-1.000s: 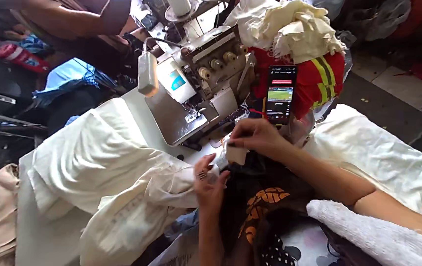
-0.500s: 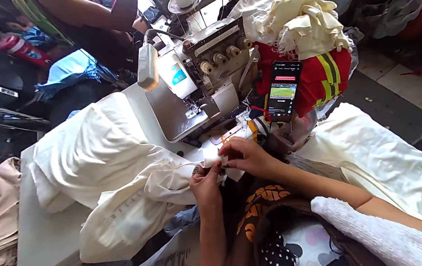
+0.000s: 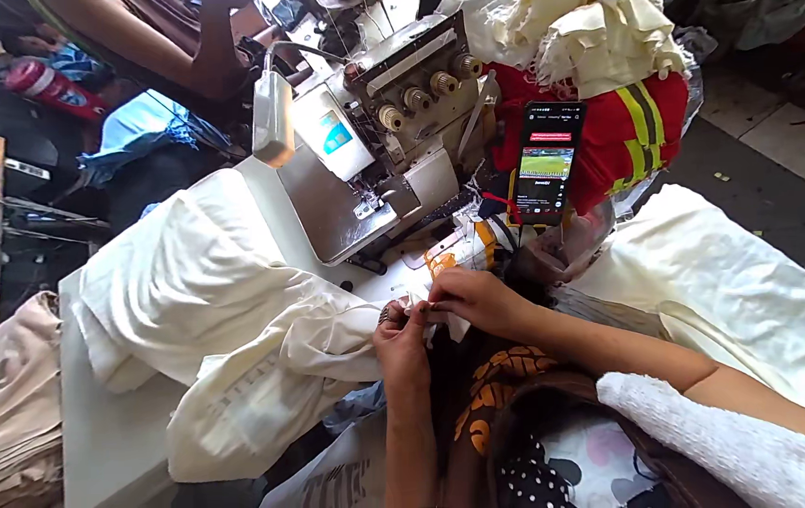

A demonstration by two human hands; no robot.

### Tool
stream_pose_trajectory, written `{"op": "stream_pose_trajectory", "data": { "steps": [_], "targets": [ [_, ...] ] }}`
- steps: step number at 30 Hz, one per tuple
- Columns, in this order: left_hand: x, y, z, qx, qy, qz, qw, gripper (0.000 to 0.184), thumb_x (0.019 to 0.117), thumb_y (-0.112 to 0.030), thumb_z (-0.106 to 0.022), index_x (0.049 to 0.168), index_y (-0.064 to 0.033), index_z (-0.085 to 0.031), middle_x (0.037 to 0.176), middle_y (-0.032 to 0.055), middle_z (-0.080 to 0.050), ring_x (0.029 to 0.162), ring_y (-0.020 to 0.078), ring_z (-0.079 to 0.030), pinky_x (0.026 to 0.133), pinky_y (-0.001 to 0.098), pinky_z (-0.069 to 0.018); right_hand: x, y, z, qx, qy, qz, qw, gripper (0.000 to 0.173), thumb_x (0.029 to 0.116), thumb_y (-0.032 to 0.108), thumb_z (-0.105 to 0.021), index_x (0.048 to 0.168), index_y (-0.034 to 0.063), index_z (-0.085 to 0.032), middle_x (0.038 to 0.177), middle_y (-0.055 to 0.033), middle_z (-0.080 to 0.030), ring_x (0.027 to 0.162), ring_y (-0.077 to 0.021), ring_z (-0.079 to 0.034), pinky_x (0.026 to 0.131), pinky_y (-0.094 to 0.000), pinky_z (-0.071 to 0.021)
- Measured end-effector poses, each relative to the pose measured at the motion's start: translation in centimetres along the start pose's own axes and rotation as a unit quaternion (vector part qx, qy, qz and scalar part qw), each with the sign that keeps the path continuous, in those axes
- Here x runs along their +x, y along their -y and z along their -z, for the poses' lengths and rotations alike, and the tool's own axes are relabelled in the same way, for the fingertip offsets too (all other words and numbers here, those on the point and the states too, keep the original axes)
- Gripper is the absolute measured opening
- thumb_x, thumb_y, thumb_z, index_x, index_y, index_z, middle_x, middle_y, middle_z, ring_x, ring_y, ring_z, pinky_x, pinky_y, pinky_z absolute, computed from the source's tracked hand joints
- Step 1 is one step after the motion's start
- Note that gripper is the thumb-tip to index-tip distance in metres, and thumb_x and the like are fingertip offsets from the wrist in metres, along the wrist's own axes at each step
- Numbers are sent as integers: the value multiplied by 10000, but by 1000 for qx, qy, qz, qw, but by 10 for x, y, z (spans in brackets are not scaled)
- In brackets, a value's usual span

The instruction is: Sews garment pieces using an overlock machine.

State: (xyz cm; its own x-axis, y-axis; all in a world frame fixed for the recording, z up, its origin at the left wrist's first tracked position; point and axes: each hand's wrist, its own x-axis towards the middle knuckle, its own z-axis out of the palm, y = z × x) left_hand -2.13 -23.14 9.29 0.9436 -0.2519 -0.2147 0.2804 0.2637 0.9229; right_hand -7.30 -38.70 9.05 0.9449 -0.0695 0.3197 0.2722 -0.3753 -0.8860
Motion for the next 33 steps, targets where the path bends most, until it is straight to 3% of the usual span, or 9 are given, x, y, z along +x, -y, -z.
{"op": "stream_pose_trajectory", "data": {
  "steps": [3, 6, 10, 15, 19, 22, 26, 28, 33],
  "targets": [
    [7, -10, 24, -101, 100, 26, 990, 86, 935, -199, -744, 923, -132, -692, 876, 21, -748, 824, 113, -732, 771, 311, -628, 6, 1, 23, 246, 21, -119, 962, 95, 968, 45, -634, 1009, -25, -685, 934, -42, -696, 862, -51, -651, 808, -236, -556],
    [5, -19, 30, -212, 249, 120, 937, 271, 957, -411, -682, 1069, -168, -728, 940, 42, -759, 859, 147, -745, 795, 351, -632, 7, 5, 32, 470, 88, -247, 843, 111, 1029, 87, -477, 1029, 87, -587, 911, -17, -697, 829, -85, -688, 775, -289, -594],
    [1, -23, 16, -227, 424, 213, 851, 543, 941, -638, -564, 1200, -194, -739, 938, 32, -776, 736, 135, -747, 654, 303, -632, 14, 17, 33, 599, 199, -227, 742, 207, 1048, 205, -406, 1118, 134, -588, 916, -53, -703, 757, -127, -708, 670, -293, -612],
    [22, -49, 21, 148, 623, 71, 764, 142, 1001, -205, -668, 1121, -143, -711, 1022, -71, -748, 943, 3, -695, 865, 225, -585, 41, 50, 63, 593, 237, 7, 770, 152, 983, 231, -608, 1081, 123, -651, 851, 11, -700, 710, -46, -698, 612, -227, -603],
    [28, -88, 14, 634, 274, -270, 671, 175, 879, -30, -708, 1040, 32, -735, 1052, 250, -722, 976, 427, -709, 841, 620, -559, 46, 63, 71, 174, 332, 116, 920, 130, 985, 26, -547, 1058, -39, -634, 872, -56, -643, 773, -54, -610, 686, -207, -514],
    [49, -93, 24, 696, 56, -344, 628, 413, 959, -37, -618, 1372, -46, -620, 1644, 190, -338, 1471, 475, -364, 1120, 657, -380, 41, 51, 52, -196, 284, -43, 938, 197, 1015, 18, -551, 1200, -15, -611, 940, -180, -669, 882, -315, -686, 801, -494, -568],
    [38, -62, 41, 630, 15, -376, 679, 267, 947, -100, -656, 1157, 63, -688, 1466, 256, -542, 1402, 446, -472, 1140, 598, -386, 33, 14, 43, -210, 111, 46, 970, 241, 923, 14, -673, 1162, 1, -707, 1034, -149, -737, 1045, -276, -708, 989, -439, -544],
    [30, -44, 55, 622, 23, -385, 681, 203, 936, -110, -662, 1017, 61, -734, 1211, 289, -683, 1256, 488, -585, 1073, 654, -413, 26, 4, 38, -183, 81, 76, 977, 165, 891, 20, -700, 1052, 6, -729, 870, -117, -719, 812, -241, -701, 791, -416, -576],
    [28, -32, 74, 593, 62, -407, 692, 229, 957, -229, -705, 920, -10, -763, 1121, 203, -737, 1296, 408, -585, 1124, 637, -362, 18, -25, 26, -158, 93, 65, 981, 80, 905, 65, -699, 959, 43, -753, 772, -80, -704, 715, -213, -683, 724, -423, -576]
  ]
}}
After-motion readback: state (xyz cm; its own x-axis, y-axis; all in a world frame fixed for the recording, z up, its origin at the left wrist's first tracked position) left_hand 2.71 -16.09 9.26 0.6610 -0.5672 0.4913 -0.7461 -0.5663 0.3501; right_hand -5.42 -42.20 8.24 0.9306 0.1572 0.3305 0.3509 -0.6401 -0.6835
